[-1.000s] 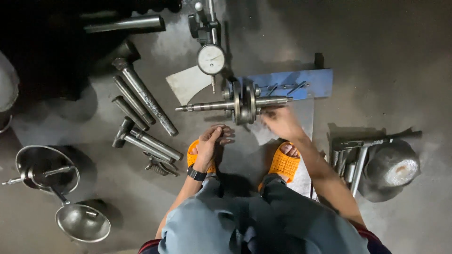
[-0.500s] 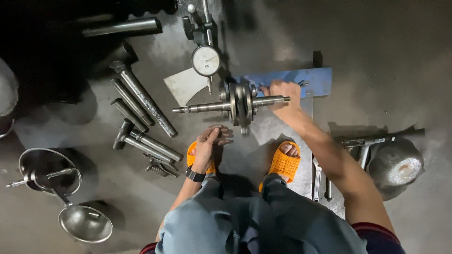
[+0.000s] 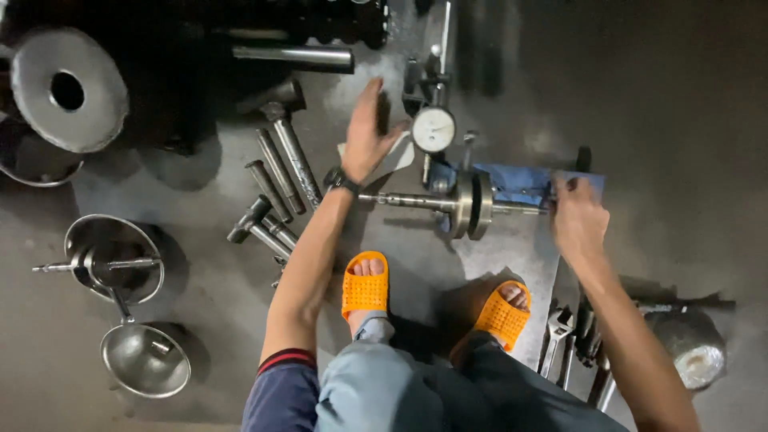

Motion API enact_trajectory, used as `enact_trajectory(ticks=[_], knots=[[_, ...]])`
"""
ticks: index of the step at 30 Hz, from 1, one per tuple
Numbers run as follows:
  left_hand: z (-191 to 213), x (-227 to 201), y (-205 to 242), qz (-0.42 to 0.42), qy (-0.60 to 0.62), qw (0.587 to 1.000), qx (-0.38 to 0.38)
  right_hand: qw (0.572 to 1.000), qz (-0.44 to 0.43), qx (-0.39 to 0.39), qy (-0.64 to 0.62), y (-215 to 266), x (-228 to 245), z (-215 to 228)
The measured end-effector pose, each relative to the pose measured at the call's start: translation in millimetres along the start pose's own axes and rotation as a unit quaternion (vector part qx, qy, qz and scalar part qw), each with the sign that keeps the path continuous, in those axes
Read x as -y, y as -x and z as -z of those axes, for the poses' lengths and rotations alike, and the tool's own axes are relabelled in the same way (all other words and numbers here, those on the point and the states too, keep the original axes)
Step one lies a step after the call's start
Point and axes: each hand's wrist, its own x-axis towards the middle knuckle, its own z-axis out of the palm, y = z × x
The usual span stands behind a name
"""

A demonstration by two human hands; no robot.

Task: The person uses a dial indicator to measure a rotating metal shaft assembly. They repeatedly rotate the shaft by hand, observe the dial indicator, and adjust the indicator's position on its stand. The person also picks up and places down other metal parts and tools on the workbench.

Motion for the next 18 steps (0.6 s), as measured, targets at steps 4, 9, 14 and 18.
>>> enact_trajectory(ticks=[4, 9, 14, 18], knots=[[-15, 5, -47, 0.006, -0.138, 0.982, 0.127, 0.997, 0.039, 0.039, 0.057, 1, -14, -29], [-32, 13, -57, 0.008, -0.116, 0.984, 0.134, 0.98, 0.101, 0.098, 0.143, -8, -18, -8], [-41, 29, -55, 0.012, -0.028, 0.995, 0.091, 0.977, 0.147, 0.088, 0.131, -15, -26, -15], [-40, 39, -49, -0.004, -0.011, 0.996, 0.093, 0.969, 0.115, 0.173, 0.133, -15, -39, -38]])
